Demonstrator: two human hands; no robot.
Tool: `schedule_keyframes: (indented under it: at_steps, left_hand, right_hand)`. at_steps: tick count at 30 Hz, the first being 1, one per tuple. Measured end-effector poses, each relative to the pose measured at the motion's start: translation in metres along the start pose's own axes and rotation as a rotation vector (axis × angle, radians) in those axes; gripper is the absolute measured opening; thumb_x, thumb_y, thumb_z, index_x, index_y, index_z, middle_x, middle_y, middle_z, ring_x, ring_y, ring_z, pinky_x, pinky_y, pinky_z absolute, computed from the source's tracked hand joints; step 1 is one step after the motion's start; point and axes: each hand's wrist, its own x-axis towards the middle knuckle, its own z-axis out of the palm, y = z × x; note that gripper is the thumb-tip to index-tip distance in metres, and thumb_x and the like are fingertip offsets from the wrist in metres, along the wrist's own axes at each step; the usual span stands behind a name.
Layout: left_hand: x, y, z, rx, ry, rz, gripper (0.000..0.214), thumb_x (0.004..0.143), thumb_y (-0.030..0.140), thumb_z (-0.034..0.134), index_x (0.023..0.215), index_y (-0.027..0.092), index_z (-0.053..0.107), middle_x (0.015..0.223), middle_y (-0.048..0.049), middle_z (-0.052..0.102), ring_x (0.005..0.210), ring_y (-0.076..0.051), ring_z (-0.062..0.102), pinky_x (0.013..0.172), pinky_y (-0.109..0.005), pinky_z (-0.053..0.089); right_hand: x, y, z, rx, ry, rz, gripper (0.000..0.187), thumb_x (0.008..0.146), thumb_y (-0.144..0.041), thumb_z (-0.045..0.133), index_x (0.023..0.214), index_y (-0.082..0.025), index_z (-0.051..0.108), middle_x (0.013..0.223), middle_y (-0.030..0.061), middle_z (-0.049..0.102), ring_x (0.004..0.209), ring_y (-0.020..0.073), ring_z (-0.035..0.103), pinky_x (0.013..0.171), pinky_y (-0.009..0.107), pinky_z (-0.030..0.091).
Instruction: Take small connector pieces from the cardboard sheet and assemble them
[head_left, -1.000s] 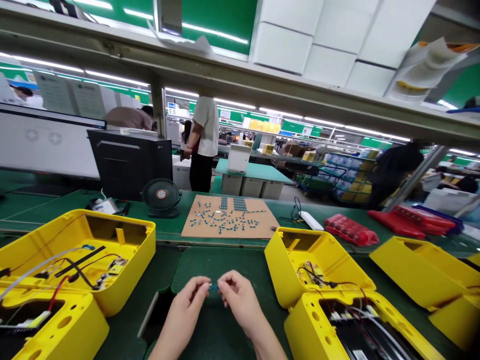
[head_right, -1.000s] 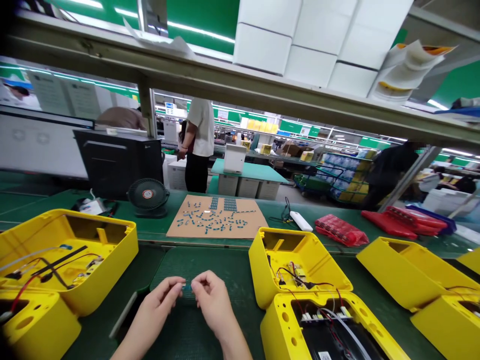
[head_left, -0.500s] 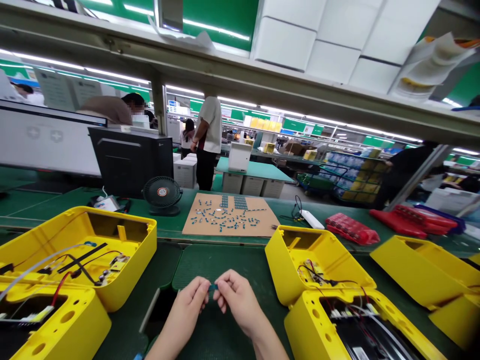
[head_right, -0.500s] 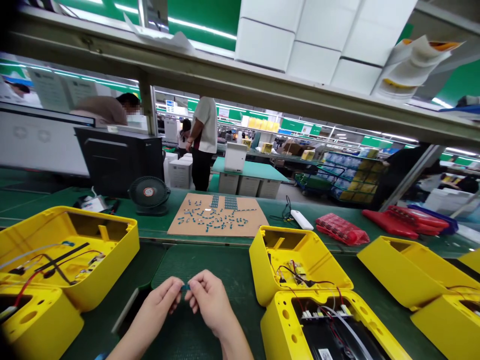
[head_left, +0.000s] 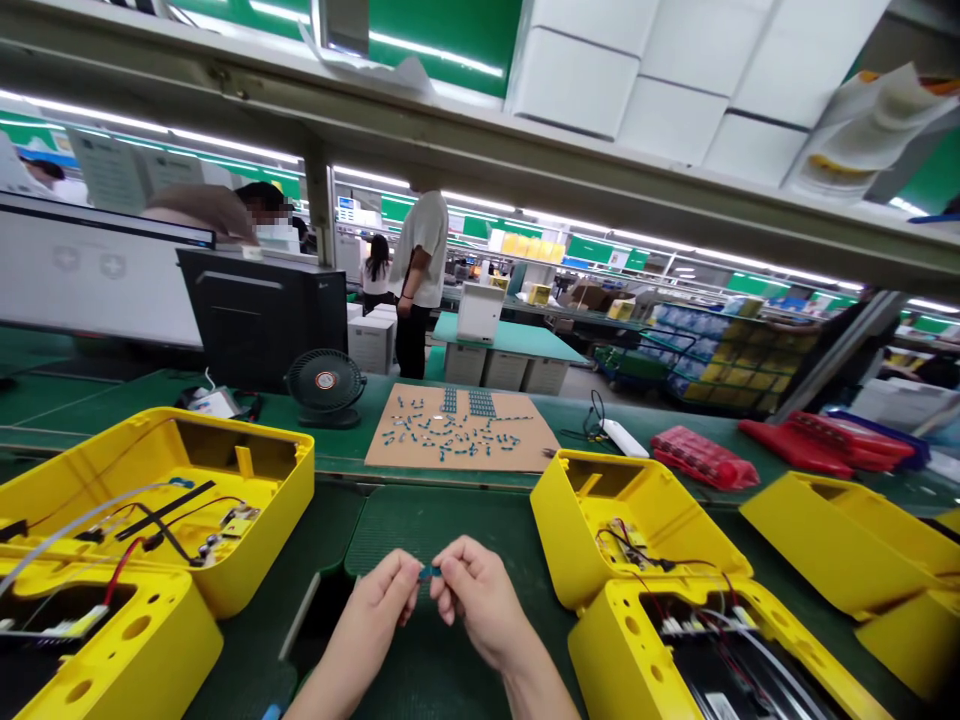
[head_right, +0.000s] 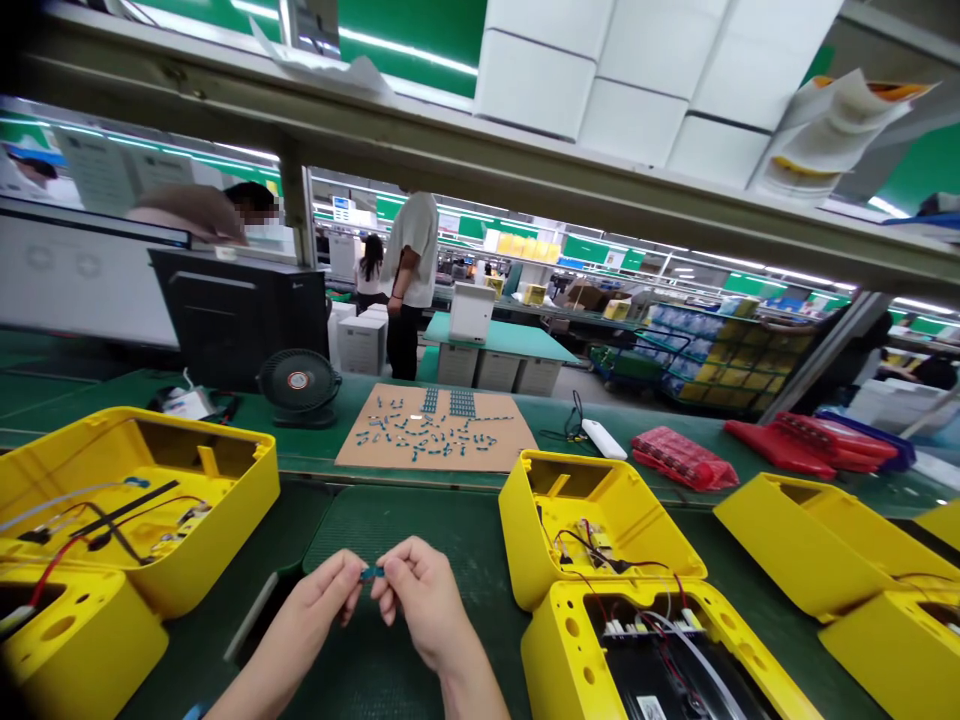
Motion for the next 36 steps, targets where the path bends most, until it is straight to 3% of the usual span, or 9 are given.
schedule_keyframes:
  at_steps: [6, 10, 15, 18, 25, 29, 32, 36]
  left_hand:
    - [-0.003, 0.001, 0.005, -0.124, -0.011, -0.005, 0.048, 0.087, 0.063, 0.041, 0.07, 0.019, 0.046, 0.062, 0.0035, 0.043, 0.062, -0.012, 0.04, 0.062, -0.028, 0.034]
    - [-0.003, 0.003, 0.006, -0.253, 0.002, -0.025, 0.048, 0.086, 0.063, 0.044, 0.071, 0.018, 0.047, 0.062, 0.0032, 0.043, 0.06, -0.011, 0.04, 0.059, -0.026, 0.034]
    - [0.005, -0.005, 0.0, -0.135, 0.107, -0.022, 0.048, 0.083, 0.063, 0.046, 0.077, 0.017, 0.056, 0.068, 0.0017, 0.051, 0.062, -0.013, 0.045, 0.061, -0.027, 0.036]
    - [0.006, -0.008, -0.001, 0.018, 0.11, 0.014, 0.045, 0.084, 0.061, 0.045, 0.085, 0.018, 0.061, 0.075, -0.0003, 0.059, 0.069, -0.016, 0.051, 0.068, -0.029, 0.039]
    - [0.001, -0.007, 0.006, 0.173, 0.098, 0.085, 0.035, 0.09, 0.05, 0.041, 0.083, 0.021, 0.061, 0.084, -0.0021, 0.065, 0.082, -0.019, 0.057, 0.079, -0.031, 0.04]
    - [0.001, -0.007, 0.004, 0.205, 0.093, 0.01, 0.046, 0.089, 0.051, 0.035, 0.117, 0.02, 0.054, 0.1, -0.0082, 0.067, 0.095, -0.023, 0.061, 0.088, -0.035, 0.043]
    - [0.002, -0.007, 0.001, 0.356, 0.105, -0.062, 0.055, 0.092, 0.047, 0.021, 0.132, 0.017, 0.044, 0.101, -0.013, 0.067, 0.099, -0.027, 0.062, 0.088, -0.04, 0.044]
    - [0.004, -0.007, -0.001, 0.536, 0.036, -0.087, 0.048, 0.093, 0.033, 0.016, 0.12, 0.017, 0.051, 0.107, -0.0154, 0.067, 0.101, -0.027, 0.063, 0.088, -0.039, 0.044]
  right_hand:
    - [0.001, -0.001, 0.001, 0.201, -0.021, -0.006, 0.031, 0.079, -0.041, 0.069, 0.081, -0.015, 0.055, 0.058, -0.0023, 0.057, 0.042, 0.0033, 0.043, 0.04, 0.017, 0.03]
    - [0.001, -0.008, 0.002, 0.286, 0.037, -0.03, 0.027, 0.079, -0.038, 0.069, 0.08, -0.015, 0.056, 0.06, -0.0023, 0.055, 0.046, 0.0035, 0.043, 0.042, 0.017, 0.029]
    - [-0.001, -0.004, 0.004, 0.3, 0.011, 0.077, 0.029, 0.082, -0.041, 0.065, 0.091, -0.014, 0.057, 0.069, 0.0005, 0.057, 0.053, 0.005, 0.048, 0.045, 0.016, 0.032]
    - [-0.001, 0.003, 0.007, 0.193, -0.003, 0.079, 0.036, 0.078, -0.045, 0.069, 0.089, -0.014, 0.055, 0.069, -0.0002, 0.057, 0.052, 0.0042, 0.046, 0.044, 0.016, 0.031]
    - [0.01, 0.016, 0.004, -0.198, 0.112, 0.021, 0.057, 0.062, -0.066, 0.072, 0.077, -0.015, 0.053, 0.05, -0.0063, 0.047, 0.041, 0.0037, 0.036, 0.038, 0.018, 0.025]
    - [0.012, 0.019, -0.005, -0.203, 0.16, 0.007, 0.057, 0.061, -0.067, 0.072, 0.077, -0.015, 0.053, 0.054, -0.0051, 0.048, 0.041, 0.004, 0.036, 0.038, 0.019, 0.023]
    - [0.015, 0.009, -0.004, -0.173, 0.207, -0.033, 0.053, 0.065, -0.063, 0.072, 0.079, -0.016, 0.053, 0.062, -0.0031, 0.05, 0.045, 0.0042, 0.038, 0.039, 0.019, 0.023]
    - [0.05, -0.02, 0.018, -0.342, 0.137, -0.126, 0.039, 0.077, -0.054, 0.062, 0.082, -0.016, 0.052, 0.065, -0.0022, 0.051, 0.047, 0.0055, 0.039, 0.042, 0.021, 0.026]
